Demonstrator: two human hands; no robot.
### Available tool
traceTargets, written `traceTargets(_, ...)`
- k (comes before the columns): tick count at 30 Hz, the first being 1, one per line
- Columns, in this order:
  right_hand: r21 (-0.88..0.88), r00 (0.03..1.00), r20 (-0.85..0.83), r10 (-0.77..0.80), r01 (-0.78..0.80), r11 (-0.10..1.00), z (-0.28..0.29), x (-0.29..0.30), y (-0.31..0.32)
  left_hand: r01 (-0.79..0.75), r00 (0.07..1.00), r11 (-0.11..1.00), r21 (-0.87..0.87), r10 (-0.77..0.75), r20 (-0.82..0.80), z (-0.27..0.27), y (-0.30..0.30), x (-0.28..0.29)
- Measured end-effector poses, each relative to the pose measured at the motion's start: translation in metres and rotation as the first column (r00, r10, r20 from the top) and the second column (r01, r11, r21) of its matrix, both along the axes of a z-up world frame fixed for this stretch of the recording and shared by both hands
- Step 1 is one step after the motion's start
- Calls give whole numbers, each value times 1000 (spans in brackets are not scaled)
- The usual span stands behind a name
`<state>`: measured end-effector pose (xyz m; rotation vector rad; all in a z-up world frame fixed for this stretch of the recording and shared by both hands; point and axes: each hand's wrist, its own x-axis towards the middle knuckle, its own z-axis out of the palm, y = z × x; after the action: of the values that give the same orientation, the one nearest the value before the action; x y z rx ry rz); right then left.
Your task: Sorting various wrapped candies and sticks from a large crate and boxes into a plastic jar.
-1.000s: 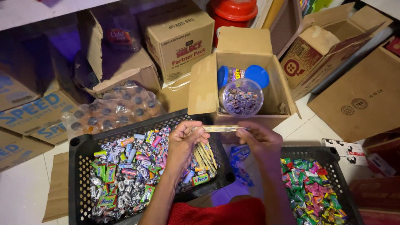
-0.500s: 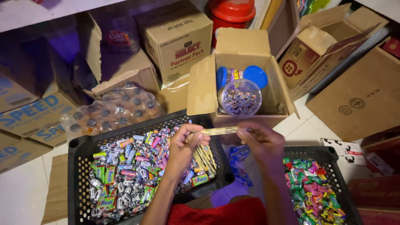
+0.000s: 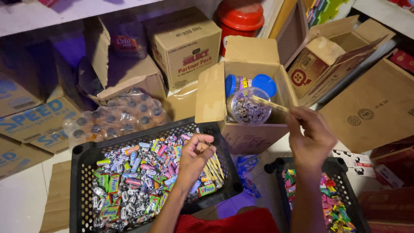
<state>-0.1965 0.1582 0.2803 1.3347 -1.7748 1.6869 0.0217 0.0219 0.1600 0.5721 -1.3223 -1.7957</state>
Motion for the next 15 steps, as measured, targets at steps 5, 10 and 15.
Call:
traceTargets(5, 56, 982, -165, -87, 98, 994, -2, -4, -19, -18, 1000, 990, -137, 17, -9, -13, 5, -7)
traceTargets(10, 91, 966, -231, -119, 143, 986, -9, -6, -38, -30, 994, 973, -229, 53, 93, -14, 9, -14)
traceTargets(15, 156, 959, -261, -110, 155, 976, -10, -5, -48, -74, 990, 965, -250, 102, 102, -23, 6, -12)
